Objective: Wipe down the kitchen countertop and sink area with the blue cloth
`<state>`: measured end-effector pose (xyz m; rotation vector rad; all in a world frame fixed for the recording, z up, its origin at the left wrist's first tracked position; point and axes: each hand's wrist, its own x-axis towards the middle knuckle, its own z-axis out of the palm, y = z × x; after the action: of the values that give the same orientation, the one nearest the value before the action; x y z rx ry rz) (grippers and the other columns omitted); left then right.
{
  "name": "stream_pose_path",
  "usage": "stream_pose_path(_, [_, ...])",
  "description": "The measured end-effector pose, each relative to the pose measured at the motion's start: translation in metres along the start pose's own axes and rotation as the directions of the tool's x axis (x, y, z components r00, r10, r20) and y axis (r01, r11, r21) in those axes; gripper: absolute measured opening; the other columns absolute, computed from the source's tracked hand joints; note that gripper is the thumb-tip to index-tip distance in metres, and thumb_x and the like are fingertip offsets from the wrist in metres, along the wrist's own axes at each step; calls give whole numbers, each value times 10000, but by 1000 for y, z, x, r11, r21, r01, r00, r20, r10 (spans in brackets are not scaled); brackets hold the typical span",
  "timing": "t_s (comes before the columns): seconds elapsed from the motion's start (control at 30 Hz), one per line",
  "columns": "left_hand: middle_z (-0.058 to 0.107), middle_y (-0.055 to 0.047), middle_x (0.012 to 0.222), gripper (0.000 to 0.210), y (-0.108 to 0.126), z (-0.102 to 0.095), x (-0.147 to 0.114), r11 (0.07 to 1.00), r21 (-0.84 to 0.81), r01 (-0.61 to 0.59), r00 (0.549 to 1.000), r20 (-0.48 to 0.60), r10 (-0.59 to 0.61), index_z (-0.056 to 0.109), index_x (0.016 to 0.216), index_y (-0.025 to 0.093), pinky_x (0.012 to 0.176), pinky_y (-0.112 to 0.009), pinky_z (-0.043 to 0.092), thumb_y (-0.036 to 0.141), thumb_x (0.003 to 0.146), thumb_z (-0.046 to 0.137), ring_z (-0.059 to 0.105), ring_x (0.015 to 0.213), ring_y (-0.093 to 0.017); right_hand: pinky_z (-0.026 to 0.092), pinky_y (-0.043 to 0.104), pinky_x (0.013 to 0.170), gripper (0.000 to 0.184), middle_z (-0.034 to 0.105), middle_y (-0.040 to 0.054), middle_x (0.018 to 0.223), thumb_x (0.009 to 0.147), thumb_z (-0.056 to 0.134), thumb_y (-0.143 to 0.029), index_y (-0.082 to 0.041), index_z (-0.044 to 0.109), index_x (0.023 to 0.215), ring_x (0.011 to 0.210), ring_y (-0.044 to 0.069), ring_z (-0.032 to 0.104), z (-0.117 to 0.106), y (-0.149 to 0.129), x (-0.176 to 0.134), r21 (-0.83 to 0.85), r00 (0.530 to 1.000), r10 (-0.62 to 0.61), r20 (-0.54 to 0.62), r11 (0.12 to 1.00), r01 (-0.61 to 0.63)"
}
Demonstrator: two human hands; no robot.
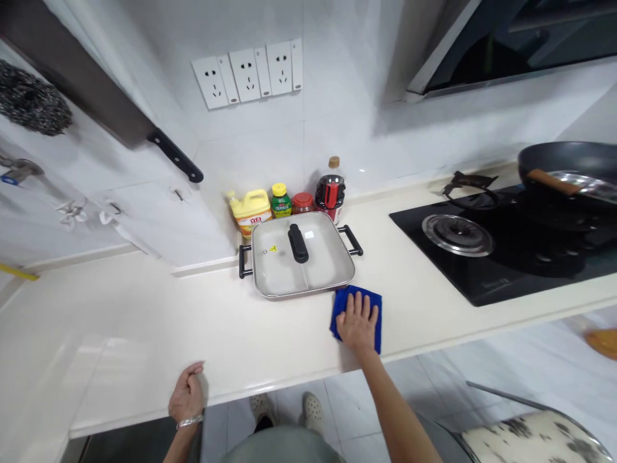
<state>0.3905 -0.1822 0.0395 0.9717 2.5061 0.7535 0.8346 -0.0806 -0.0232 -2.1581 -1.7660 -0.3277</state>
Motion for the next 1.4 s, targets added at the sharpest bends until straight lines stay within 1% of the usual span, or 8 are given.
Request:
stream_pose_path(0.27, [735,33,1041,303,-6,5,-1,999,12,-33,999,-27,33,717,1038,303,660,-269,391,207,907,461,599,726,-157,136,642,1188,683,286,223,1574,859,461,-303,-24,395,1479,1484,393,175,-17,-115,-23,172,981,-146,125,977,123])
stream_pose_path(0.47, [733,26,1019,300,-7,6,-5,997,11,-73,997,-31,73,719,1021,285,678,-261,381,174,917,460,594,729,-145,97,626,1204,686,264,203,1588,867,472,-332,-28,398,1478,1499,385,103,-26,-170,-46,251,940,-297,169,935,250])
stream_pose_path(0.63, [731,20,1020,310,-7,6,-8,994,1,-108,994,-35,108,720,1016,268,645,-258,363,141,908,458,581,696,-136,72,638,1205,757,225,186,1602,861,498,-347,-54,301,1531,1501,389,94,-34,-208,-79,334,887,-424,184,875,350])
stream_pose_path(0.83, [730,11,990,317,-11,7,-10,989,-9,-147,988,-49,146,723,1008,262,663,-256,375,124,902,458,587,705,-137,193,555,1202,660,254,115,1609,904,462,-322,-138,346,1528,1488,335,207,-41,-204,-82,377,839,-517,171,821,430])
stream_pose_path(0.93, [730,15,989,325,-12,7,-10,988,-23,-152,987,-47,151,722,996,260,677,-257,383,106,894,454,599,728,-139,236,495,1198,581,320,74,1591,930,431,-285,-193,404,1503,1464,281,286,-42,-184,-64,397,757,-627,184,752,527])
stream_pose_path(1.07, [732,18,1003,334,-12,9,-11,985,-57,-165,986,-44,163,719,986,258,719,-257,403,88,877,452,622,775,-144,222,482,1213,614,267,100,1610,937,443,-277,-164,337,1531,1486,274,232,-44,-170,-51,408,646,-752,131,635,656])
stream_pose_path(1.27, [739,-7,992,335,-15,11,-13,975,-134,-178,984,-51,173,723,964,247,771,-283,431,126,862,429,649,858,-178,187,571,1213,638,199,174,1615,934,463,-314,-89,343,1519,1502,351,140,-41,-201,-74,378,723,-678,130,708,596])
stream_pose_path(1.4, [747,-24,962,339,-18,7,-14,951,-238,-196,981,-40,192,719,939,235,819,-304,469,188,857,394,669,890,-192,136,587,1223,698,197,192,1612,928,492,-387,-71,321,1526,1499,377,128,-38,-239,-91,414,725,-673,150,708,572])
